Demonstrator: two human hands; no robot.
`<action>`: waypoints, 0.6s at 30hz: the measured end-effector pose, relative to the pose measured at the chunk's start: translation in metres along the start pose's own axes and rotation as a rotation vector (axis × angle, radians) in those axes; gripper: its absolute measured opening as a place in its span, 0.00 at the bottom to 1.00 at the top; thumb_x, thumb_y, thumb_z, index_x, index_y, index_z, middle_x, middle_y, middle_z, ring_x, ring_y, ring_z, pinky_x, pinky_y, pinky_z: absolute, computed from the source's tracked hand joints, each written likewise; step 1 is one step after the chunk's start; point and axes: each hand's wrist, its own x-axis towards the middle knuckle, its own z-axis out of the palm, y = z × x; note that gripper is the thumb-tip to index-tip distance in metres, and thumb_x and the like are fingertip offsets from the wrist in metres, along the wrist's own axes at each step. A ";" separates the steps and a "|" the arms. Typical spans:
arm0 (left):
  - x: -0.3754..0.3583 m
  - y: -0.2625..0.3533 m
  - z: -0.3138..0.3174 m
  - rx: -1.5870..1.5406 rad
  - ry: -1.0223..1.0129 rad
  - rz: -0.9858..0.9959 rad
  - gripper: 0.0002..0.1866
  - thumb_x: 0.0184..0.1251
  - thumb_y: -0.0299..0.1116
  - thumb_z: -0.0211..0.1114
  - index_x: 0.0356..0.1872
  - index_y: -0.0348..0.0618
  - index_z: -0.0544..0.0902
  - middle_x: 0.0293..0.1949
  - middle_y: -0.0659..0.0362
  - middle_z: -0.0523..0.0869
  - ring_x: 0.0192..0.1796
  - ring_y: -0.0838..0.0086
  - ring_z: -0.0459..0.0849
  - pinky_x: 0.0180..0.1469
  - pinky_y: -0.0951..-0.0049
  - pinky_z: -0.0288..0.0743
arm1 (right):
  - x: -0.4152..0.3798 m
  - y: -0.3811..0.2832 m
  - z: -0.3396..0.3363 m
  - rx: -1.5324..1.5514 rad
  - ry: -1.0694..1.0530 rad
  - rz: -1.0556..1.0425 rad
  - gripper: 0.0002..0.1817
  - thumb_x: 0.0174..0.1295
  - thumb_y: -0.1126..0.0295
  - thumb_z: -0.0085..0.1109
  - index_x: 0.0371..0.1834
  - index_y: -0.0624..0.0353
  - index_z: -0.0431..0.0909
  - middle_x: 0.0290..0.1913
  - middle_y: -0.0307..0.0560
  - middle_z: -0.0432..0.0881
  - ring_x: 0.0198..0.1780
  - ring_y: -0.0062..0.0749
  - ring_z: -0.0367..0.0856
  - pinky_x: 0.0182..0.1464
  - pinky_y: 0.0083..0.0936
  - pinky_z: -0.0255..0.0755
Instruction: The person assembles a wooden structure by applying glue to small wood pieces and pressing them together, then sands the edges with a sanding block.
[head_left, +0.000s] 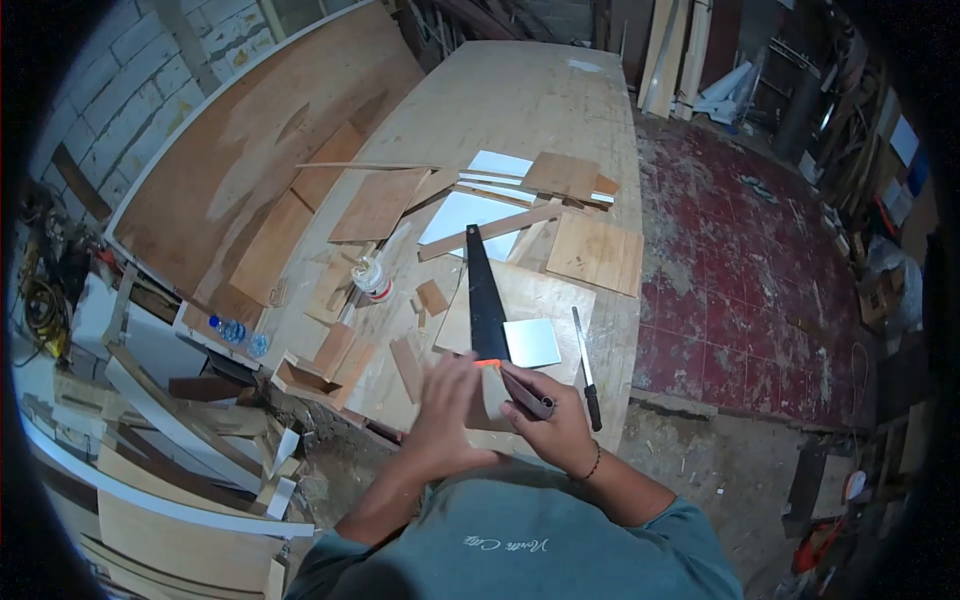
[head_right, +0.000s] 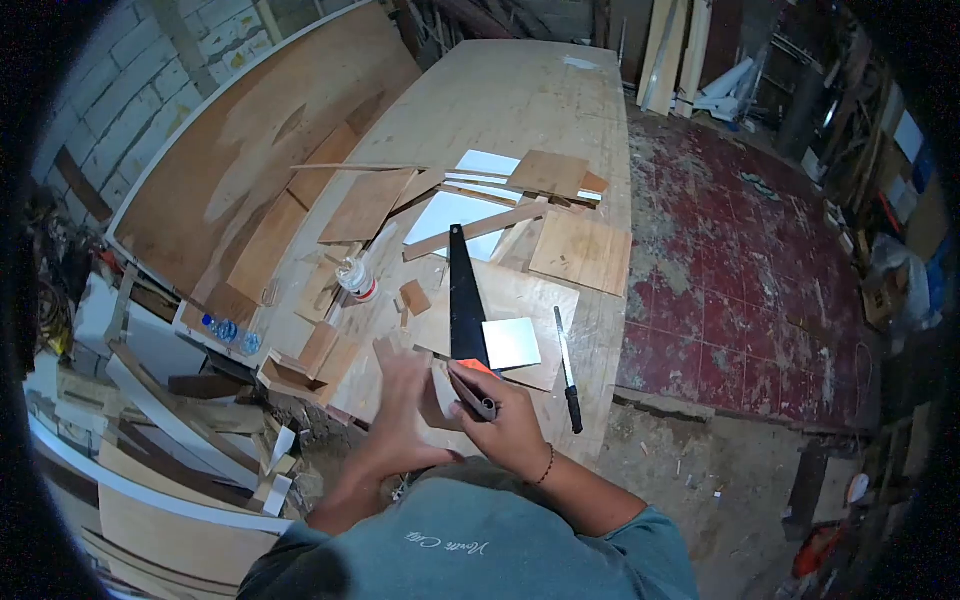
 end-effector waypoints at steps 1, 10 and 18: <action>0.000 0.004 0.012 -0.016 0.044 -0.031 0.63 0.31 0.41 0.81 0.71 0.36 0.51 0.65 0.44 0.61 0.70 0.49 0.59 0.71 0.56 0.53 | -0.001 0.000 0.002 -0.041 0.000 -0.060 0.25 0.61 0.71 0.61 0.61 0.66 0.71 0.53 0.49 0.80 0.53 0.26 0.76 0.58 0.24 0.68; -0.009 -0.015 0.003 -0.901 -0.078 -0.040 0.61 0.41 0.44 0.79 0.73 0.34 0.48 0.66 0.47 0.62 0.69 0.63 0.62 0.69 0.63 0.54 | -0.003 0.010 -0.028 0.069 0.352 -0.200 0.14 0.63 0.71 0.59 0.50 0.65 0.79 0.46 0.48 0.80 0.46 0.26 0.77 0.49 0.21 0.70; -0.001 -0.022 0.020 -1.211 -0.197 -0.017 0.60 0.37 0.40 0.80 0.72 0.33 0.52 0.62 0.51 0.68 0.66 0.65 0.66 0.68 0.65 0.56 | -0.012 -0.004 -0.014 -0.287 0.044 -0.951 0.17 0.59 0.73 0.60 0.52 0.63 0.76 0.46 0.56 0.80 0.46 0.46 0.82 0.47 0.32 0.78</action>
